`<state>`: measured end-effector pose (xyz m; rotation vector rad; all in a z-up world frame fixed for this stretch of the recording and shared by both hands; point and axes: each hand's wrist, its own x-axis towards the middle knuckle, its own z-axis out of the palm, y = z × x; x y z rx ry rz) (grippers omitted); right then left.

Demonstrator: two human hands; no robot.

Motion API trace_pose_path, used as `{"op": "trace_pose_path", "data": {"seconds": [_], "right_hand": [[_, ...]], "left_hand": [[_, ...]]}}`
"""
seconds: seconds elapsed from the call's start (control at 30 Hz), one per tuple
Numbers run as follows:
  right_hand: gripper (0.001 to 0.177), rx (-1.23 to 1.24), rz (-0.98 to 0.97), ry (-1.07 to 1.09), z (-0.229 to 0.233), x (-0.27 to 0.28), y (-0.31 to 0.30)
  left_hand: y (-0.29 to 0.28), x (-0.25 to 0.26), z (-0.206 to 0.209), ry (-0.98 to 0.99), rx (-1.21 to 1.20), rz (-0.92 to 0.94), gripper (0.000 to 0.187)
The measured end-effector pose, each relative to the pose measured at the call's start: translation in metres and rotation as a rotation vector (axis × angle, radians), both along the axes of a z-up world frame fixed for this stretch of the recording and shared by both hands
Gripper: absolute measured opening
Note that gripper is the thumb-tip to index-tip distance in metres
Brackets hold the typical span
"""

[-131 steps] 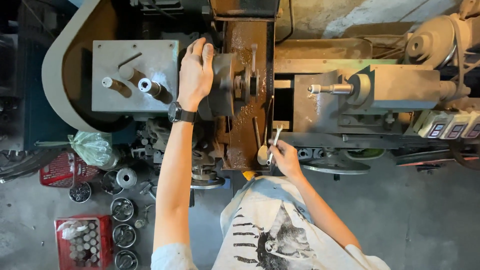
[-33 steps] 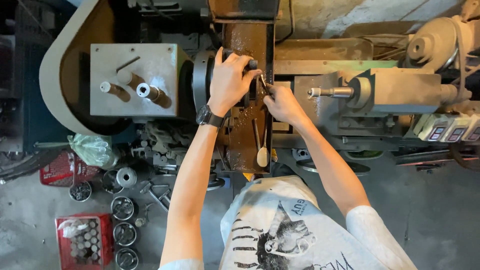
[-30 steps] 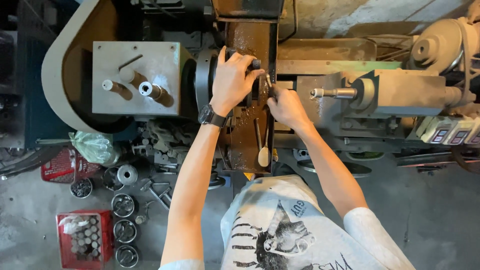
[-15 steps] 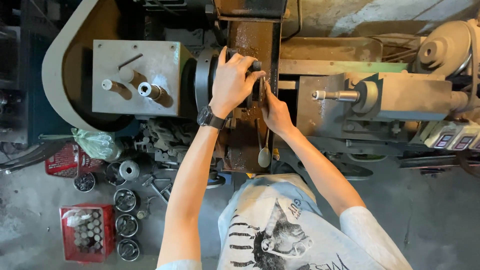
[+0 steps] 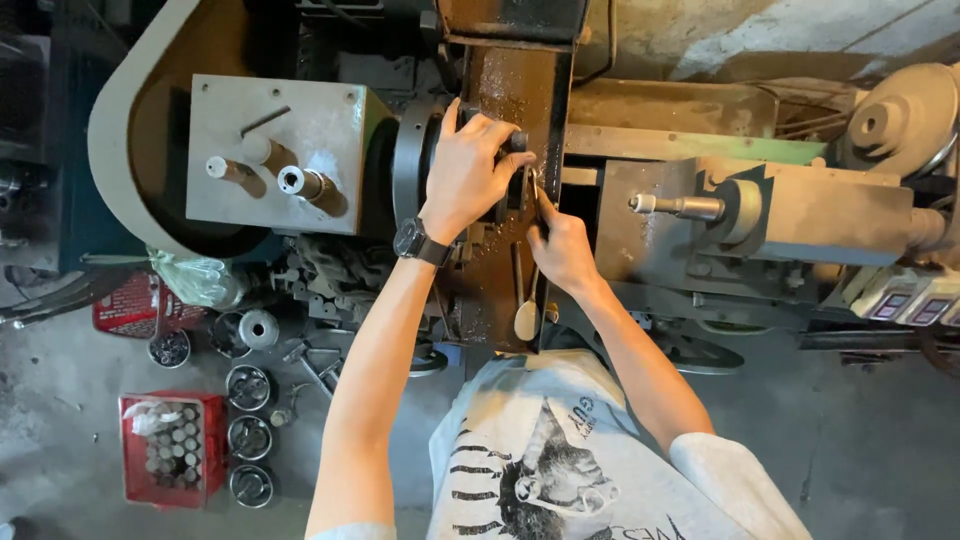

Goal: The person operates a lathe to deburr a cylindrical metal part, then wipes it with a rag and inspects the surface. The person repeats the deburring and wiping process on the same part and handles other metal pieces nearby.

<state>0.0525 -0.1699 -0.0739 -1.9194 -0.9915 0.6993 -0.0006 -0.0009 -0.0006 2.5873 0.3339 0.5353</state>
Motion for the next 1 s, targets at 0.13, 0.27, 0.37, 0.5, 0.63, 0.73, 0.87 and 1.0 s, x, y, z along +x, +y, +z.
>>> {"op": "trace_pose_path", "data": {"seconds": [0.13, 0.27, 0.37, 0.5, 0.63, 0.73, 0.87, 1.0], "right_hand": [[0.054, -0.137, -0.008, 0.019, 0.022, 0.002, 0.006], [0.055, -0.079, 0.059, -0.153, 0.016, 0.001, 0.01], [0.059, 0.116, 0.039, -0.18, -0.015, -0.005, 0.002], [0.056, 0.177, 0.027, -0.204, -0.043, -0.006, 0.003], [0.066, 0.305, -0.036, -0.518, -0.083, -0.003, 0.008], [0.064, 0.227, -0.07, -0.463, -0.064, -0.005, 0.004], [0.052, 0.098, -0.118, -0.046, -0.015, -0.008, -0.019], [0.049, -0.012, -0.068, 0.115, 0.039, -0.018, -0.029]], "left_hand": [[0.0, -0.001, -0.001, -0.015, 0.003, 0.002, 0.024], [0.001, 0.0, -0.003, -0.023, 0.018, 0.004, 0.026], [0.001, -0.001, -0.004, -0.021, 0.011, 0.001, 0.025], [0.002, -0.001, -0.007, -0.032, 0.035, 0.003, 0.029], [0.001, 0.0, -0.006, -0.032, 0.03, 0.0, 0.031], [0.001, -0.003, -0.009, -0.031, 0.034, 0.008, 0.032], [0.002, -0.002, -0.008, -0.034, 0.027, 0.006, 0.031], [0.002, -0.002, -0.009, -0.026, 0.022, -0.001, 0.03]]}}
